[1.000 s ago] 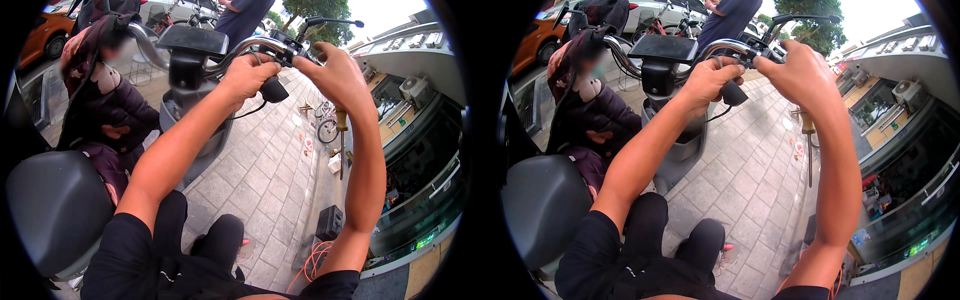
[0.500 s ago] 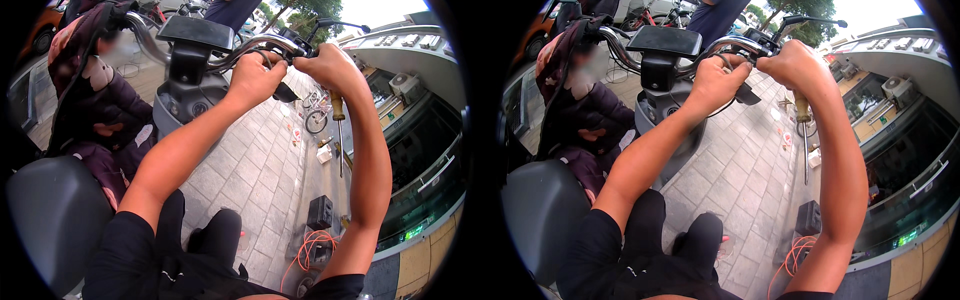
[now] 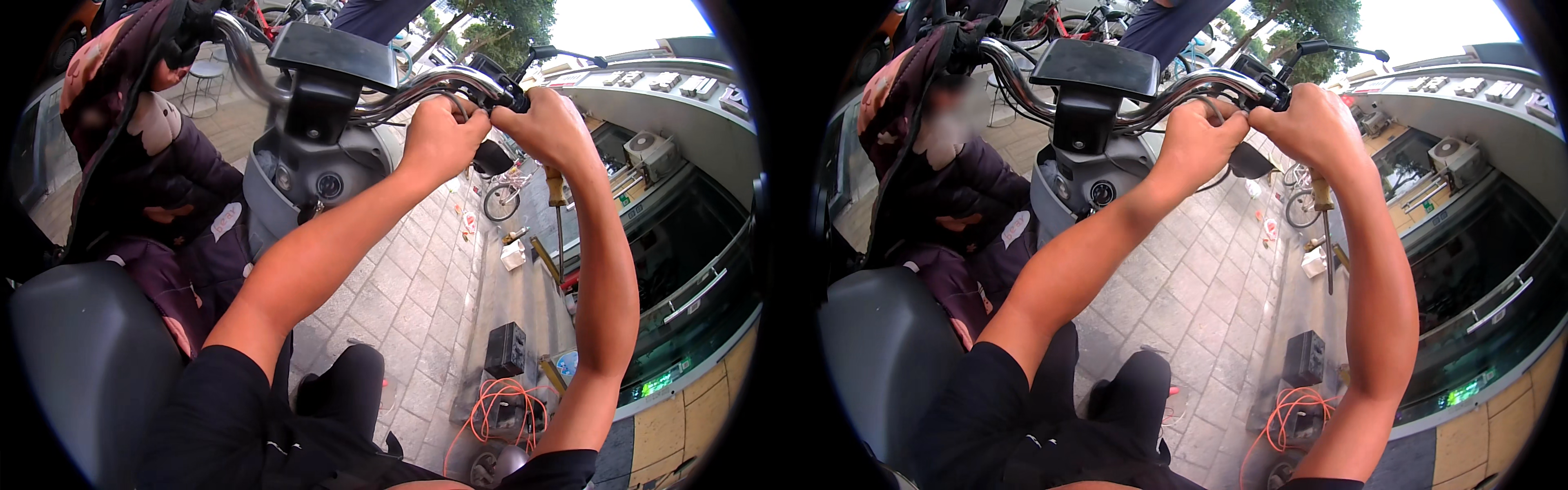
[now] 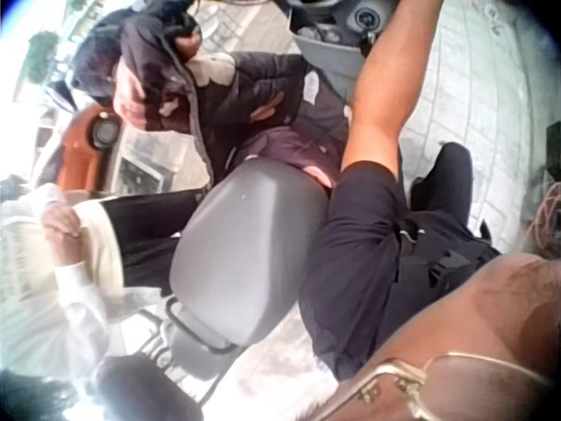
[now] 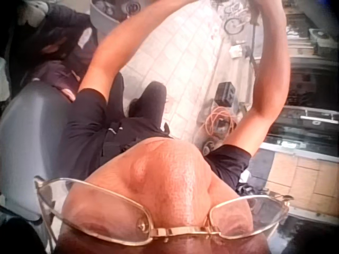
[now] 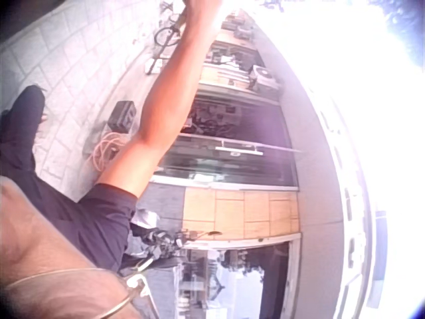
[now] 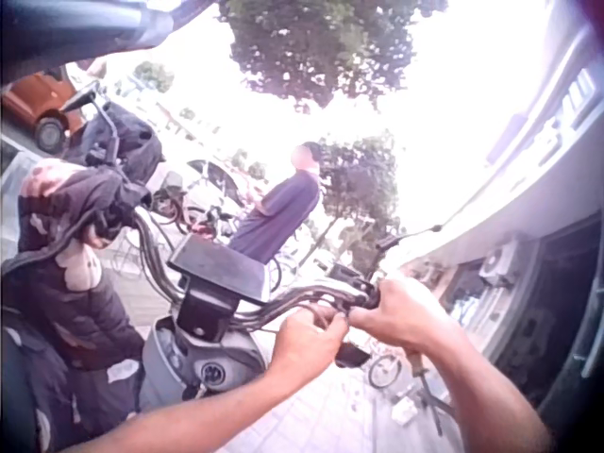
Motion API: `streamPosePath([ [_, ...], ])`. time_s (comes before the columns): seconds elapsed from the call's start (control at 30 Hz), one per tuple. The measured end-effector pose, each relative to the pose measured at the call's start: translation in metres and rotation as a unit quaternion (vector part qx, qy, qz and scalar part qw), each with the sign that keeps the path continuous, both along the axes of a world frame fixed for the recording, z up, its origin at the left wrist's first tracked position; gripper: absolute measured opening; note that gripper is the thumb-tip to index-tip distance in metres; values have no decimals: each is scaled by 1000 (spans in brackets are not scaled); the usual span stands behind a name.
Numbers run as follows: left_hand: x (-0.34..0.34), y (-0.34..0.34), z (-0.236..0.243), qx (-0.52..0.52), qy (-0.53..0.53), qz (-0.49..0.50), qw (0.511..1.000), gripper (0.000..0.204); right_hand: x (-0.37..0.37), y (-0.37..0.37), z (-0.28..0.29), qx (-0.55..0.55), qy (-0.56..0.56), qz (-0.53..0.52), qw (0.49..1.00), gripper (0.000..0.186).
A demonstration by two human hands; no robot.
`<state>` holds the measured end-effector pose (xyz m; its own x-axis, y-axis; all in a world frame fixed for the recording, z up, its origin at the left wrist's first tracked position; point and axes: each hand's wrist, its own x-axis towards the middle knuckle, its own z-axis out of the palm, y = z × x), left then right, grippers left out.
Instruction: The person uses a screwdriver to loosen and tighten screws on the scooter's handlebar assembly. They remove a small black component, inspect it, and reattach it to the handlebar while standing on a sidewalk.
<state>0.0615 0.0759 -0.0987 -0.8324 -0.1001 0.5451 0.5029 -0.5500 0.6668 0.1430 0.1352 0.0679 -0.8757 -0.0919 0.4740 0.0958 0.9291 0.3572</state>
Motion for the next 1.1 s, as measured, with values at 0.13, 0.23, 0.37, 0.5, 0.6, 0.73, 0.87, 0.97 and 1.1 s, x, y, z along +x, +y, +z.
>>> streamPosePath([
  [0.13,-7,5,-5,126,-13,-153,980,19,2,-4,3,-5,-20,14,1000,65],
  [0.23,-6,-6,-12,120,-17,-227,966,28,5,-3,6,-16,-34,10,999,65],
  [0.37,-1,-6,-19,158,43,-247,955,35,1,7,6,-25,-34,25,999,65],
  [0.5,12,-13,-40,162,71,-222,959,34,0,12,7,-34,-29,40,998,64],
  [0.6,23,-19,-61,165,109,-218,956,32,-3,18,6,-39,-26,61,997,62],
  [0.73,45,-34,-75,136,88,-226,960,38,1,20,3,-48,-25,47,997,63],
  [0.87,58,-45,-83,98,41,-180,978,36,41,-14,8,-141,-65,25,988,52],
  [0.97,54,-38,-90,94,63,-159,981,34,47,-20,-3,-89,67,23,993,48],
  [1.1,55,-37,-97,88,60,-152,983,34,55,41,-43,14,280,241,929,46],
])
